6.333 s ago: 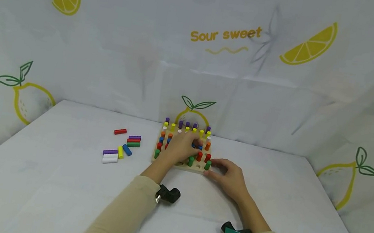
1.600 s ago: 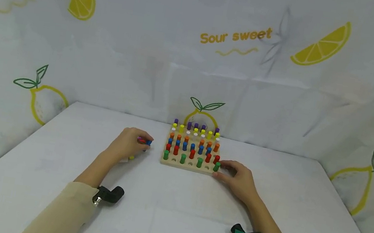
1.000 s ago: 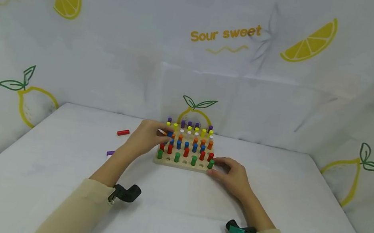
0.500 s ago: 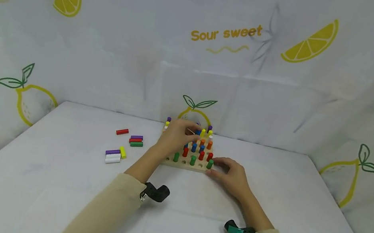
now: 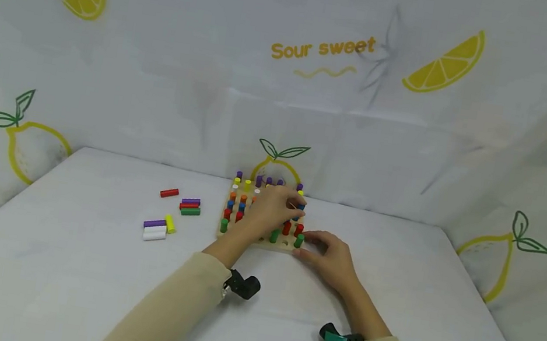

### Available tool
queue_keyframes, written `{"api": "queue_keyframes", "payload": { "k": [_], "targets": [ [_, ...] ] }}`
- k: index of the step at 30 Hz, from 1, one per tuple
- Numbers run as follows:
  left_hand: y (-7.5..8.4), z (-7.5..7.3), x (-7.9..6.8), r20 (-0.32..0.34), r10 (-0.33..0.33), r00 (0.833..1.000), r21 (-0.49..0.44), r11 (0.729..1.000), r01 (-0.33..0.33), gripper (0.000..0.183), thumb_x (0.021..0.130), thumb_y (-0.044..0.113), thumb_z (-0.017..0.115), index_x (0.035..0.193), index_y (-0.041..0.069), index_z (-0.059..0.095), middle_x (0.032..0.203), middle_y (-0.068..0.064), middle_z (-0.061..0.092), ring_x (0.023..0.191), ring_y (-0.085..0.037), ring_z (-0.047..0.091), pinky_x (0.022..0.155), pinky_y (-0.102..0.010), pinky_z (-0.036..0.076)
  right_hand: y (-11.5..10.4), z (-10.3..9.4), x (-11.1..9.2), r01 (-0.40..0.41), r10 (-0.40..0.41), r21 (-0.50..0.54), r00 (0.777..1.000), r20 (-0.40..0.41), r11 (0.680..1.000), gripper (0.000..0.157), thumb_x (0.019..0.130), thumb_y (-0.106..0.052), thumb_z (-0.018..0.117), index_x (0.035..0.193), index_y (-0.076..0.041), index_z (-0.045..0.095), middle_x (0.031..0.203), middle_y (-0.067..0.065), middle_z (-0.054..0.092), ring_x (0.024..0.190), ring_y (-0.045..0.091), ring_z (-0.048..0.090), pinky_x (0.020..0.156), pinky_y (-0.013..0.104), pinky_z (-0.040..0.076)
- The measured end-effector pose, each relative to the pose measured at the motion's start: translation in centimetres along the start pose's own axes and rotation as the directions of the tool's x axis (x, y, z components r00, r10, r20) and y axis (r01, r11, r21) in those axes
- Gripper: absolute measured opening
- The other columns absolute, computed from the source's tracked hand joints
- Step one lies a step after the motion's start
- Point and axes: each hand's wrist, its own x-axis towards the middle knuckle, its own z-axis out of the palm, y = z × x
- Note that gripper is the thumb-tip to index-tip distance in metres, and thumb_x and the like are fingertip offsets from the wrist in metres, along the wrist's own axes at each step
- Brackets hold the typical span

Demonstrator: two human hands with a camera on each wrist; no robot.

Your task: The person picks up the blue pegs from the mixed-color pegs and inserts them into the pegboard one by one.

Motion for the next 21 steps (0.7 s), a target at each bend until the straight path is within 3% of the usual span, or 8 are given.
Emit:
{"api": "queue_keyframes", "payload": {
  "k": [3,13,21],
  "targets": [
    [-0.3,0.5,0.3,0.030,0.006,1.000,-0.023,1.000,-0.005,0.024,0.092,0.021,0.075,0.113,0.010,0.076,0.105,-0.002,0.078,0.097,-0.015,0.074,0.081,-0.024,0.060,-0.1,0.0,0.1,0.017,-0.017,0.006,1.000,-0.002,1.000,0.045,0.082,-0.032,0.085,0.120,-0.011,0.073,0.121,0.006,0.074,0.121,0.028,0.064,0.108,0.051,0.049],
    [-0.8,2.0,1.2,0.044,-0.014,0.999,0.034,0.999,0.012,0.022,0.091,0.023,0.077,0.111,0.014,0.078,0.104,0.000,0.079,0.097,-0.014,0.072,0.084,-0.031,0.058,0.0,-0.1,-0.1,-0.007,0.008,0.014,1.000,-0.007,1.000,0.042,0.081,-0.030,0.085,0.117,-0.013,0.074,0.120,0.005,0.074,0.122,0.027,0.064,0.109,0.051,0.048],
    [-1.2,2.4,1.4,0.052,-0.075,0.996,0.037,0.997,0.073,0.020,0.090,0.024,0.077,0.109,0.017,0.079,0.103,0.003,0.079,0.097,-0.011,0.071,0.086,-0.031,0.058,-0.2,-0.2,0.0,0.000,0.000,0.003,1.000,-0.007,1.000,0.042,0.081,-0.030,0.085,0.118,-0.012,0.073,0.121,0.005,0.074,0.123,0.027,0.064,0.109,0.050,0.048]
  ]
}}
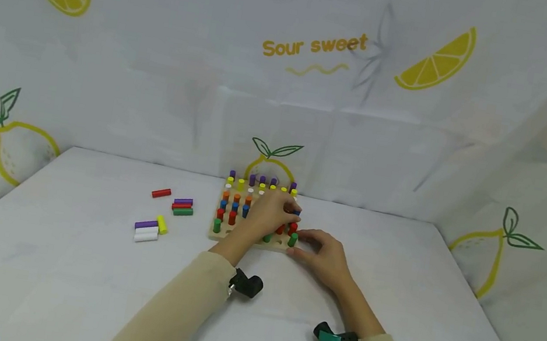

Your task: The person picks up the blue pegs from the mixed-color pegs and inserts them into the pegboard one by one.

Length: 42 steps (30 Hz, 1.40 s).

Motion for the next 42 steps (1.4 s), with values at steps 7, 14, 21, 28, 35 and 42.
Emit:
{"api": "queue_keyframes", "payload": {
  "k": [7,14,21,28,35,42],
  "targets": [
    [-0.2,0.1,0.1,-0.008,0.017,1.000,0.021,1.000,-0.017,0.019,0.089,0.026,0.078,0.107,0.019,0.080,0.100,0.006,0.079,0.094,-0.009,0.070,0.084,-0.027,0.058,-0.2,0.0,-0.1,-0.012,0.012,0.000,1.000,0.003,1.000,0.042,0.081,-0.029,0.085,0.118,-0.013,0.073,0.120,0.005,0.074,0.123,0.028,0.063,0.109,0.051,0.047],
    [-0.3,0.5,0.1,-0.017,0.051,0.999,0.057,0.997,-0.050,0.016,0.090,0.022,0.078,0.104,0.017,0.080,0.098,0.004,0.079,0.092,-0.009,0.072,0.084,-0.027,0.059,-0.1,0.1,-0.1,-0.006,0.006,0.002,1.000,-0.004,1.000,0.041,0.081,-0.030,0.085,0.117,-0.013,0.074,0.119,0.005,0.074,0.122,0.027,0.064,0.109,0.051,0.047],
    [-0.3,0.3,0.0,0.006,0.008,1.000,0.051,0.999,-0.008,0.015,0.090,0.022,0.078,0.104,0.018,0.080,0.096,0.005,0.079,0.089,-0.007,0.071,0.085,-0.027,0.058,0.0,0.2,-0.1,-0.004,0.004,0.011,1.000,0.001,1.000,0.042,0.081,-0.030,0.085,0.118,-0.013,0.073,0.120,0.005,0.074,0.122,0.027,0.064,0.108,0.051,0.048],
    [-0.1,-0.4,0.0,0.057,-0.012,0.998,0.051,0.999,0.009,0.011,0.090,0.020,0.077,0.101,0.017,0.079,0.094,0.004,0.078,0.089,-0.009,0.070,0.088,-0.031,0.057,-0.1,0.1,-0.1,0.003,-0.003,0.005,1.000,-0.004,1.000,0.043,0.082,-0.030,0.085,0.118,-0.011,0.073,0.120,0.007,0.074,0.120,0.028,0.064,0.107,0.051,0.048],
    [0.0,-1.8,-0.2,0.125,-0.005,0.992,0.096,0.995,-0.007,0.014,0.093,0.021,0.075,0.106,0.017,0.077,0.104,0.003,0.077,0.099,-0.011,0.070,0.098,-0.034,0.055,0.0,0.3,0.0,0.002,-0.002,-0.013,1.000,0.003,1.000,0.044,0.082,-0.031,0.084,0.120,-0.011,0.073,0.121,0.007,0.073,0.122,0.028,0.064,0.108,0.051,0.048],
    [0.0,-3.1,-1.1,0.110,0.030,0.993,0.133,0.990,-0.045,0.016,0.097,0.025,0.069,0.110,0.017,0.076,0.110,0.003,0.076,0.104,-0.015,0.068,0.093,-0.036,0.056,0.2,0.1,0.0,-0.023,0.023,-0.026,1.000,0.015,0.999,0.048,0.084,-0.034,0.083,0.123,-0.010,0.070,0.125,0.009,0.072,0.124,0.030,0.062,0.109,0.052,0.047]
  ]
}}
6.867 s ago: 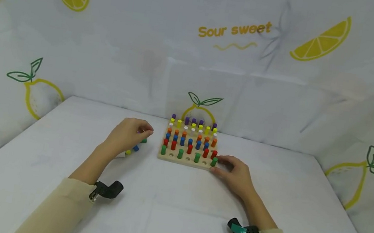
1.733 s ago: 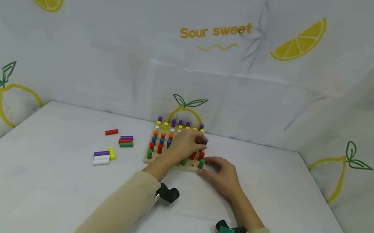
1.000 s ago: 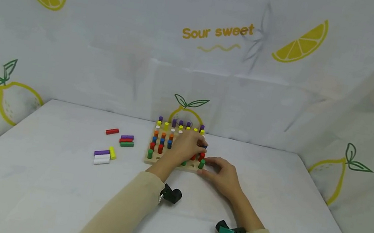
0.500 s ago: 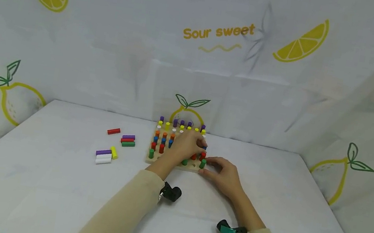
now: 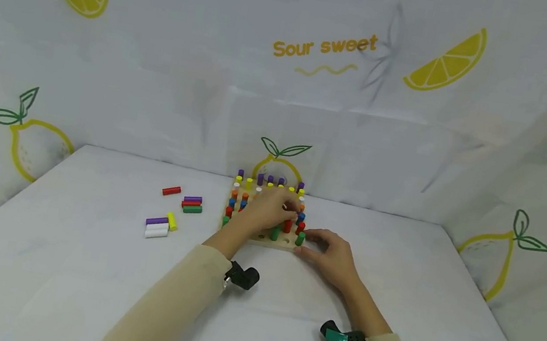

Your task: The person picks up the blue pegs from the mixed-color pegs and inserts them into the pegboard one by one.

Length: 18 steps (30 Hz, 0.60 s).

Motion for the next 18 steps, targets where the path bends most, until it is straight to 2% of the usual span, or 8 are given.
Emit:
{"api": "queue_keyframes", "payload": {
  "k": [8,12,15,18],
  "targets": [
    [-0.1,-3.1,-1.8,-0.086,0.015,0.996,0.047,0.999,-0.011,0.025,0.099,0.026,0.067,0.119,0.014,0.074,0.112,-0.001,0.076,0.105,-0.019,0.071,0.089,-0.036,0.059,0.7,-0.6,-0.2,-0.027,0.027,-0.011,1.000,0.000,1.000,0.050,0.084,-0.035,0.082,0.126,-0.011,0.069,0.127,0.009,0.071,0.127,0.031,0.060,0.112,0.053,0.045],
    [-0.6,-4.4,-3.0,-0.077,0.008,0.997,0.096,0.995,-0.001,0.027,0.100,0.032,0.065,0.118,0.015,0.074,0.109,-0.001,0.077,0.102,-0.019,0.070,0.089,-0.037,0.059,0.9,-1.0,-0.3,-0.021,0.021,-0.017,1.000,-0.001,1.000,0.049,0.084,-0.035,0.082,0.125,-0.011,0.070,0.127,0.009,0.071,0.126,0.031,0.061,0.111,0.053,0.046],
    [-1.4,-5.3,-3.8,-0.060,-0.021,0.998,0.118,0.993,0.028,0.035,0.101,0.035,0.063,0.129,0.015,0.068,0.110,-0.001,0.076,0.103,-0.019,0.070,0.089,-0.038,0.058,0.9,-1.4,-0.2,-0.021,0.021,-0.029,1.000,-0.010,0.999,0.047,0.083,-0.036,0.083,0.122,-0.011,0.072,0.124,0.009,0.072,0.122,0.030,0.063,0.108,0.051,0.048],
    [-2.4,-6.1,-4.4,-0.047,-0.066,0.997,0.121,0.990,0.071,0.048,0.101,0.037,0.061,0.143,0.014,0.056,0.114,-0.005,0.075,0.105,-0.021,0.070,0.090,-0.040,0.059,0.6,-1.9,-0.2,-0.041,0.039,-0.062,0.999,-0.032,0.997,0.046,0.082,-0.038,0.084,0.117,-0.010,0.073,0.118,0.008,0.074,0.113,0.027,0.065,0.102,0.049,0.051]
  ]
}}
